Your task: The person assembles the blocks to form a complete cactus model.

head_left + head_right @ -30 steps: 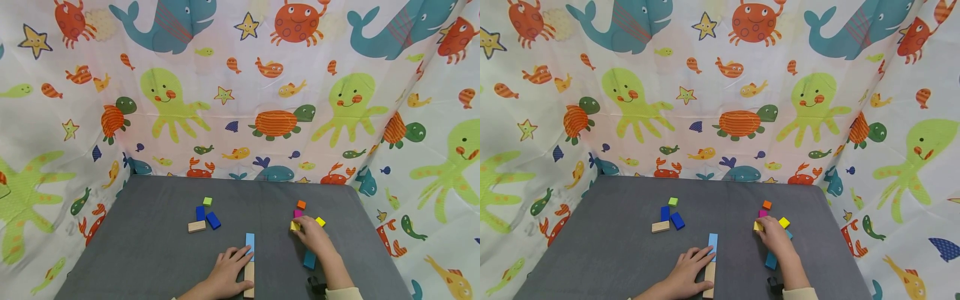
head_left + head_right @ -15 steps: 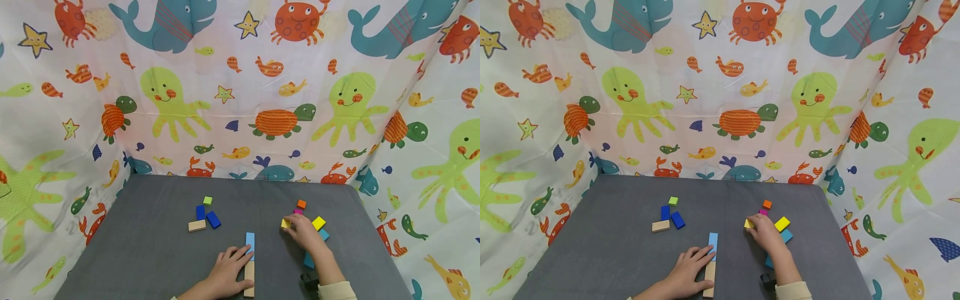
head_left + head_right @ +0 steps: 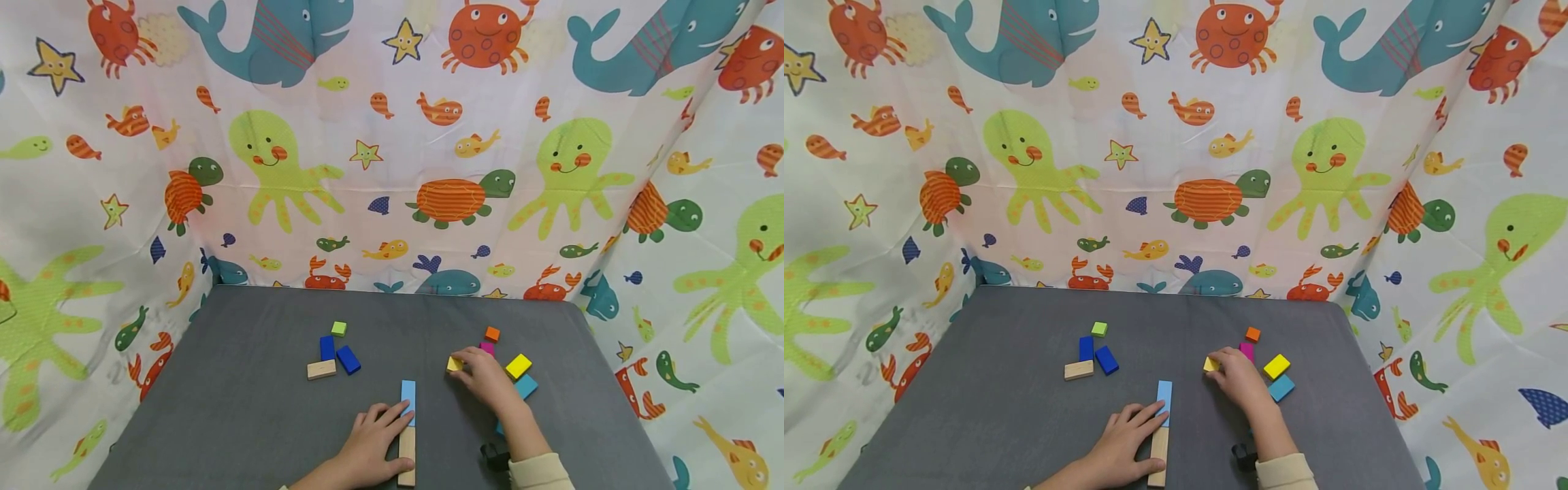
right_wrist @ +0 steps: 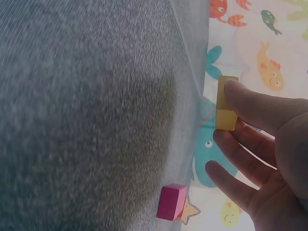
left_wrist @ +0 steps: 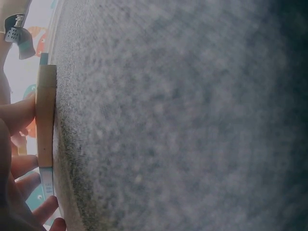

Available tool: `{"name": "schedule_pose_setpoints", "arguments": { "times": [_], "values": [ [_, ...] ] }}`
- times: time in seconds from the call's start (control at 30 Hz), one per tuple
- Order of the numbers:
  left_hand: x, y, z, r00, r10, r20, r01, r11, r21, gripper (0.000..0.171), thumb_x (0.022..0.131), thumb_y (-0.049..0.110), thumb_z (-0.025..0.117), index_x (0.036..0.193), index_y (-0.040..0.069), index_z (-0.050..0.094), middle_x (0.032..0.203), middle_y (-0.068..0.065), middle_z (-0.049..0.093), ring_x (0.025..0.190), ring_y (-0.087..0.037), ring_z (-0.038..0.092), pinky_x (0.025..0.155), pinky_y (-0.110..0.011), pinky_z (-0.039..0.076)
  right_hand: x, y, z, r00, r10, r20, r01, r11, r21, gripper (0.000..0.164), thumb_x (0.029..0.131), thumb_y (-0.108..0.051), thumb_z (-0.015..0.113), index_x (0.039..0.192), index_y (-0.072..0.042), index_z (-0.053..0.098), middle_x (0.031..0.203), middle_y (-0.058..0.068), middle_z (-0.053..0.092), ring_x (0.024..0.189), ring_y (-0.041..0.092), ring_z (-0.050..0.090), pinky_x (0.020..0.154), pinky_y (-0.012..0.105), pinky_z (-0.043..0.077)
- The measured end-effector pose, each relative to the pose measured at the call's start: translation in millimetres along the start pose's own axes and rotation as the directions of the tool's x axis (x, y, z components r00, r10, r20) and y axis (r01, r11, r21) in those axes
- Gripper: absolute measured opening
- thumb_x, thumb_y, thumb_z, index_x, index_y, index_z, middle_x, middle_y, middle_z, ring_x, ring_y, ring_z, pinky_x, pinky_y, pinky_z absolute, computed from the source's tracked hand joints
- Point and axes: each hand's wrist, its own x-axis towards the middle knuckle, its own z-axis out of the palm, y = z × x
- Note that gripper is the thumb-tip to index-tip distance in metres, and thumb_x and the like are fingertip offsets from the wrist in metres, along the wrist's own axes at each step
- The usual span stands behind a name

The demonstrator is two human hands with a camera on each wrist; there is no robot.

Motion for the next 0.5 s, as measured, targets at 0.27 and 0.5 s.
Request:
{"name": "schedule_pose_setpoints", "arguments": {
  "times": [0.27, 0.5],
  "values": [
    [-0.7, 1.3, -1.8, 1.0, 0.009, 0.0, -0.009, 1.0, -0.018, 0.074, 0.093, 0.07, 0.051, 0.157, 0.035, 0.037, 0.165, 0.014, 0.026, 0.134, -0.024, 0.037, 0.092, -0.051, 0.036, 2.1, -4.8, 6.7, 1.0, -0.013, -0.001, 0.013, 1.0, 0.011, 0.035, 0.084, -0.016, 0.083, 0.117, -0.007, 0.075, 0.109, 0.005, 0.072, 0.097, 0.021, 0.065, 0.09, 0.043, 0.056],
    [-0.3, 0.5, -2.7, 1.0, 0.0, 0.003, 0.0, 0.999, -0.034, 0.073, 0.093, 0.068, 0.053, 0.156, 0.035, 0.038, 0.165, 0.014, 0.027, 0.134, -0.024, 0.037, 0.092, -0.051, 0.036, 4.6, -9.0, 10.3, 1.0, -0.002, 0.013, 0.002, 1.0, 0.009, 0.035, 0.085, -0.019, 0.082, 0.117, -0.009, 0.075, 0.111, 0.004, 0.072, 0.1, 0.021, 0.065, 0.093, 0.043, 0.055]
  ]
}}
